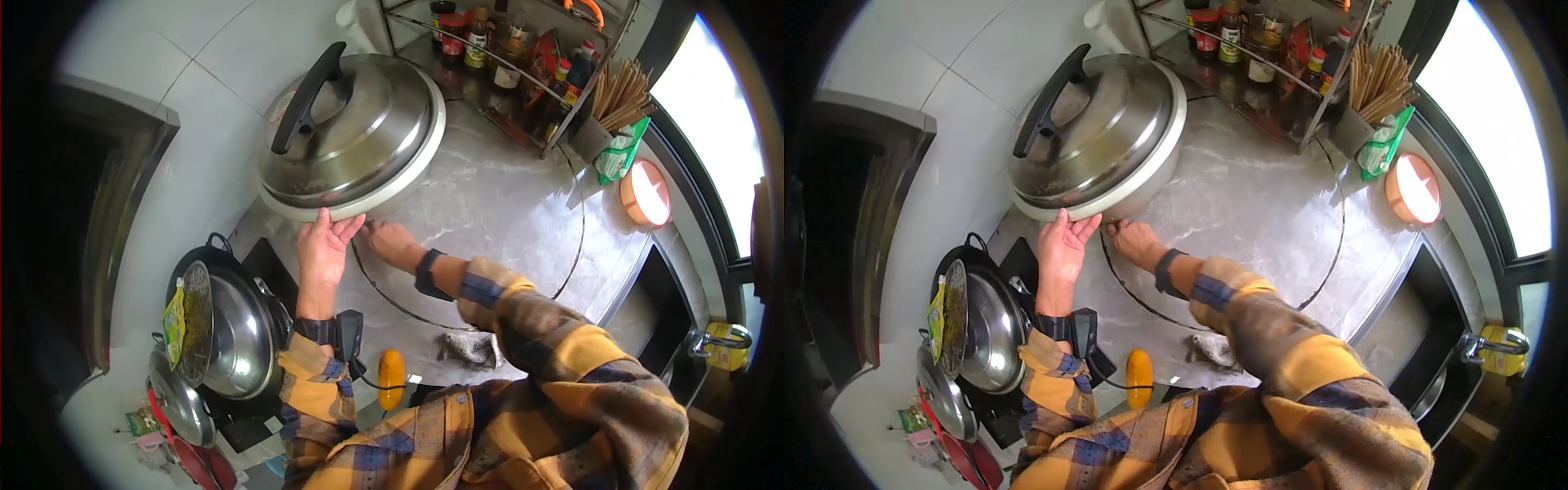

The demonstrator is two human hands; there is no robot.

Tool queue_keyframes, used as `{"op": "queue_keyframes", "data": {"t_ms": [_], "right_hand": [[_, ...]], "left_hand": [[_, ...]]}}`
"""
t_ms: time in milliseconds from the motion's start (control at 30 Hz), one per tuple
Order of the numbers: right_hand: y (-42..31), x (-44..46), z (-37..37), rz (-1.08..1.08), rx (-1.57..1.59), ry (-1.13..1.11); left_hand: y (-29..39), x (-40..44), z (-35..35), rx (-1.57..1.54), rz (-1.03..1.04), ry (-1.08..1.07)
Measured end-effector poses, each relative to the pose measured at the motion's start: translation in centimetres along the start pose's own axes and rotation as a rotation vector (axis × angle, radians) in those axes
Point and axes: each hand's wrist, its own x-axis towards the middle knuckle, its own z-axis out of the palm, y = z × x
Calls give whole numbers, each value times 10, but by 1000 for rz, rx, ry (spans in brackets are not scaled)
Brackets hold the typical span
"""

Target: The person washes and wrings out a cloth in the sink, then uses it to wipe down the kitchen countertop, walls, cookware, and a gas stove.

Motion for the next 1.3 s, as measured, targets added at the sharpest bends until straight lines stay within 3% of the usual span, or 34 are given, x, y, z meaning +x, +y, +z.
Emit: {"op": "queue_keyframes", "data": {"t_ms": [133, 267, 300, 400, 533, 600, 733, 833, 967, 1000, 1100, 1133, 1200, 1267, 1300], "right_hand": [[4, 19, 4, -67, 248, 46], [23, -12, -8, -210, 121, -116], [33, -32, -22, -156, 103, -209], [91, -88, -45, 26, 21, -206], [144, -136, -91, -25, 15, -152], [137, -179, -103, -11, 56, -430], [119, -297, -135, 281, 116, -550], [128, -344, -156, 491, 105, -513], [144, -334, -165, 632, 397, 52], [134, -312, -181, 724, 499, 67], [130, -270, -127, 620, 230, 136], [118, -257, -113, 547, 143, 49], [83, -247, -99, 408, -61, -48], [65, -256, -84, 284, -82, 15], [63, -265, -79, 218, -111, 94]], "left_hand": [[2, 1, 16, 9, 27, 41], [2, 3, 16, 29, 26, 72], [2, 3, 16, 33, 24, 71], [3, 3, 11, 35, 20, 56], [4, 5, 5, 37, 13, 9], [5, 8, 2, 44, 12, -6], [-7, 13, -5, 20, -10, 17], [-12, 17, -15, -1, -1, -20], [-11, 16, -21, 6, -32, -47], [-9, 13, -21, 11, -38, -43], [2, -14, -17, 200, -193, -19], [7, -31, -19, 282, -253, 1], [4, -81, -15, 700, -279, 65], [-23, -129, -53, 1067, -208, -101], [-30, -161, -50, 1115, -306, -91]]}}
